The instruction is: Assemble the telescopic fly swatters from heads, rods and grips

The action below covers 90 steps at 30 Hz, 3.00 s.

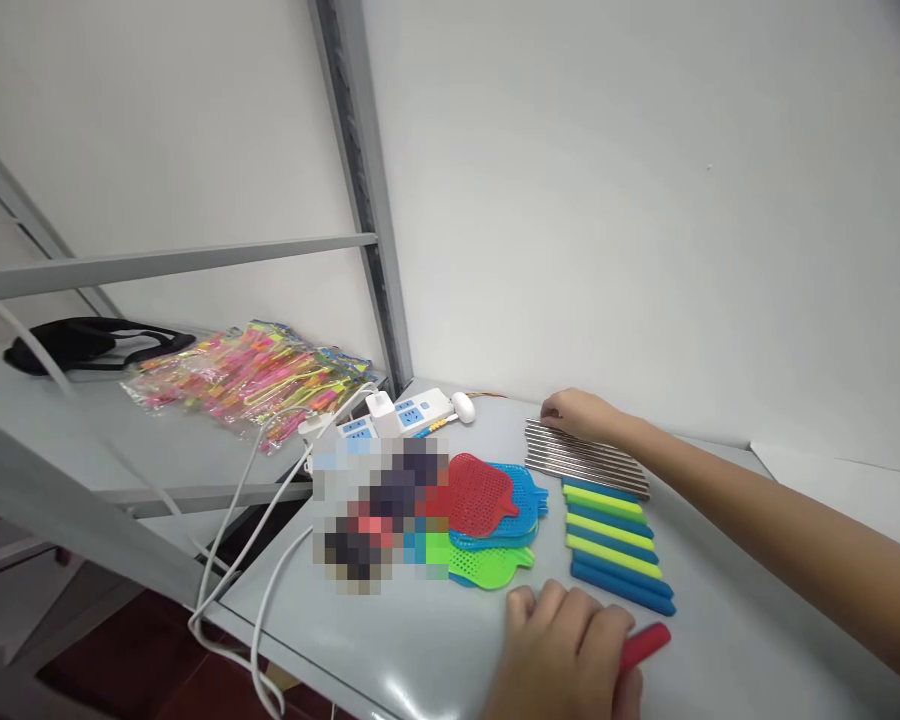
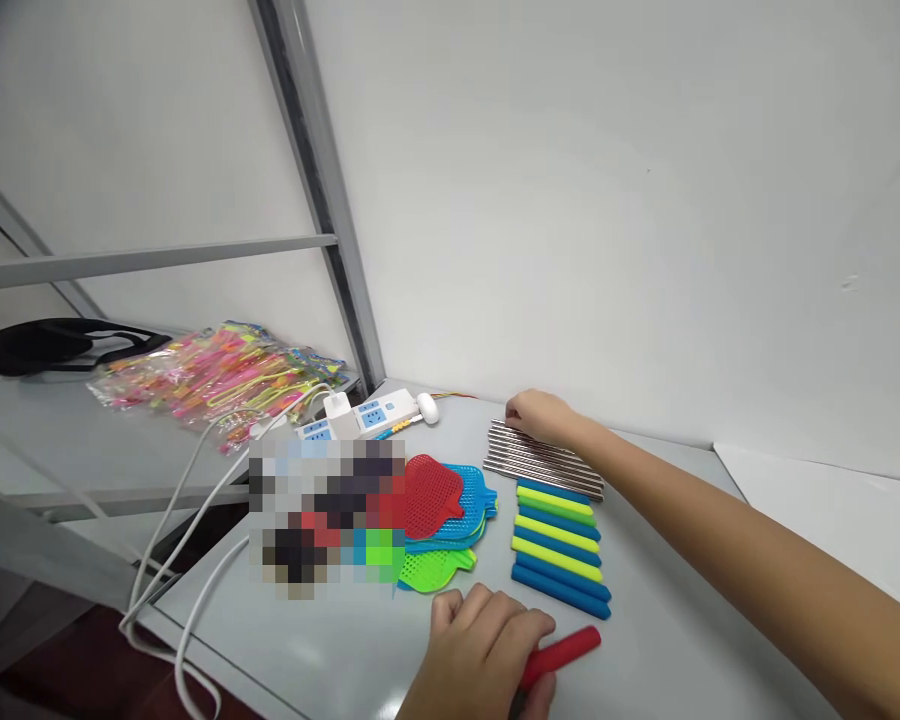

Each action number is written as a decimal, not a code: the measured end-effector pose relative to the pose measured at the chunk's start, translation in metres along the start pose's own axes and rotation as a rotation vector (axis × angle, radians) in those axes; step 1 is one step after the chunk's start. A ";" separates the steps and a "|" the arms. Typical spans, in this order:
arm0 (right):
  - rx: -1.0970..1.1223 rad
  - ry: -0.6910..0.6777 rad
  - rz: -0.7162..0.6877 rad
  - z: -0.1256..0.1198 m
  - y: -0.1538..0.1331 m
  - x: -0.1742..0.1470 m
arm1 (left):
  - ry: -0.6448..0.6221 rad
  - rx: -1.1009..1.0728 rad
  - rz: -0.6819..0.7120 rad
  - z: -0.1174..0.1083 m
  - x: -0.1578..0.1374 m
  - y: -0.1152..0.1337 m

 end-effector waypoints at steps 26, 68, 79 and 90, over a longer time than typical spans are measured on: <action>1.371 0.687 -0.267 -0.082 -0.152 -0.231 | -0.333 -0.354 0.041 -0.032 0.016 0.013; 1.743 0.850 -0.204 -0.041 -0.133 -0.248 | -0.254 -0.485 0.021 -0.046 0.003 0.011; 1.979 0.908 -0.151 0.024 -0.133 -0.240 | -0.477 -0.462 0.004 -0.056 0.008 0.019; 2.030 0.859 -0.174 0.039 -0.136 -0.234 | -0.552 -0.487 -0.092 -0.063 0.007 0.019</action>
Point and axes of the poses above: each hand's wrist, its own x-axis towards the middle knuckle, its own z-axis out of the palm, y = z × x, the point moved 8 cm from there along x, towards the middle knuckle, and after that the axes turned 14 degrees about x, right-handed, at the moved point
